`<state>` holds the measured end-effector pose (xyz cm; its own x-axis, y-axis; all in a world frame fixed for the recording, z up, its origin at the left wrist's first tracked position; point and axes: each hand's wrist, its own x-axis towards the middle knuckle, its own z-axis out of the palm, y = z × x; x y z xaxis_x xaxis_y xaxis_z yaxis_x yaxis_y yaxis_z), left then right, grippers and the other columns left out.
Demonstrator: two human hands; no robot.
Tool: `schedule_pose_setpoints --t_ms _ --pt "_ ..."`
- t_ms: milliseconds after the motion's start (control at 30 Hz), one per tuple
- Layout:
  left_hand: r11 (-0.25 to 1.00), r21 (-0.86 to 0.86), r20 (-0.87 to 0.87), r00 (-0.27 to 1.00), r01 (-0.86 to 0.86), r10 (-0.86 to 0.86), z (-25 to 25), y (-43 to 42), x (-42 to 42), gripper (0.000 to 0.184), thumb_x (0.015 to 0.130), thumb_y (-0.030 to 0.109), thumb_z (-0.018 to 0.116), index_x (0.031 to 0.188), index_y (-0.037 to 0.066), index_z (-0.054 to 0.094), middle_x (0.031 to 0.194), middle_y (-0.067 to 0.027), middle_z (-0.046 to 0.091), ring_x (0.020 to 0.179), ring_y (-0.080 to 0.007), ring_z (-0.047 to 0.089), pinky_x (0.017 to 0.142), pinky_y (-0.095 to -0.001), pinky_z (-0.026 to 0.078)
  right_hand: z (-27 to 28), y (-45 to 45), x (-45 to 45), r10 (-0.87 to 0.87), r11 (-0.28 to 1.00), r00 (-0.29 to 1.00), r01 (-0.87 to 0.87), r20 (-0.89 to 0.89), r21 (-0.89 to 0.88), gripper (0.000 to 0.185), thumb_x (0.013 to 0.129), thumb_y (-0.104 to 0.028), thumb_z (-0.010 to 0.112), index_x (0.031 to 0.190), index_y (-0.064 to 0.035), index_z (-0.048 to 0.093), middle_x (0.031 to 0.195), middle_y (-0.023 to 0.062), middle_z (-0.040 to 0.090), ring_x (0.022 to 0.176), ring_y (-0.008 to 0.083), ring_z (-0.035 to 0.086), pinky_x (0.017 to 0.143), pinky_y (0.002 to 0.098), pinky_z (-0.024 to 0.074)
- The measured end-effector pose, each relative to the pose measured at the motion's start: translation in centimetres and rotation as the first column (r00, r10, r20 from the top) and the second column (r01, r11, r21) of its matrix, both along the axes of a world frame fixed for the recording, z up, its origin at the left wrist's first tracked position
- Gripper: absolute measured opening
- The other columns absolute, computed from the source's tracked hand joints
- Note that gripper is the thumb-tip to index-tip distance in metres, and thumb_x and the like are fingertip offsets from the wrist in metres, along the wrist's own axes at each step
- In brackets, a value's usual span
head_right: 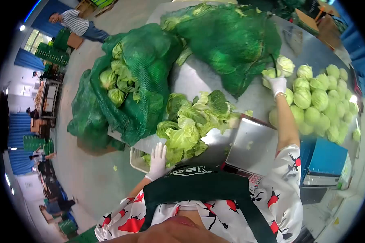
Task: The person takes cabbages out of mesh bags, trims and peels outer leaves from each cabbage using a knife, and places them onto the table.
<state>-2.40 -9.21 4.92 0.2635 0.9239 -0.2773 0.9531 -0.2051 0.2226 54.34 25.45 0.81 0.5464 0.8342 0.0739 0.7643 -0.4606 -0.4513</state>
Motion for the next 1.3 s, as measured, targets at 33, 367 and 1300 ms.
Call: schedule_pose_setpoints --t_ms 33,367,1300 --pt "0.998 -0.047 -0.074 0.996 0.04 -0.044 -0.6 -0.1 0.1 0.111 0.072 0.046 0.083 0.154 -0.001 0.026 0.159 -0.0282 0.023 0.149 -0.0439 0.02 0.12 -0.0588 0.017 -1.2 0.3 0.9 0.001 0.999 0.999 0.001 -0.042 0.044 0.106 0.066 -0.054 0.085 0.142 0.0089 0.044 0.124 0.0318 0.062 0.115 0.0416 0.062 0.097 0.0448 0.0502" --pt "0.879 0.21 0.004 0.898 0.429 -0.439 -5.6 7.9 7.1 0.077 0.082 0.015 0.064 0.153 0.012 0.036 0.16 -0.0163 0.03 0.148 -0.0369 0.03 0.116 -0.0633 0.025 1.5 -12.7 -14.2 0.401 0.916 0.876 -0.387 -0.268 0.103 0.074 0.088 -0.048 0.071 0.137 0.005 0.053 0.149 0.0303 0.043 0.138 0.0433 0.044 0.11 0.041 0.0402" --pt "0.964 -0.082 -0.092 0.965 -0.251 0.244 -12.1 -13.0 -23.5 0.063 0.074 0.029 0.081 0.127 0.004 0.059 0.139 -0.0182 0.054 0.134 -0.0365 0.047 0.115 -0.0486 0.034 -1.7 -29.6 -58.2 0.709 0.037 0.088 -0.996 -0.699 -0.087 0.098 0.08 -0.059 0.07 0.154 -0.0037 0.035 0.156 0.029 0.033 0.141 0.041 0.04 0.115 0.0416 0.0351"
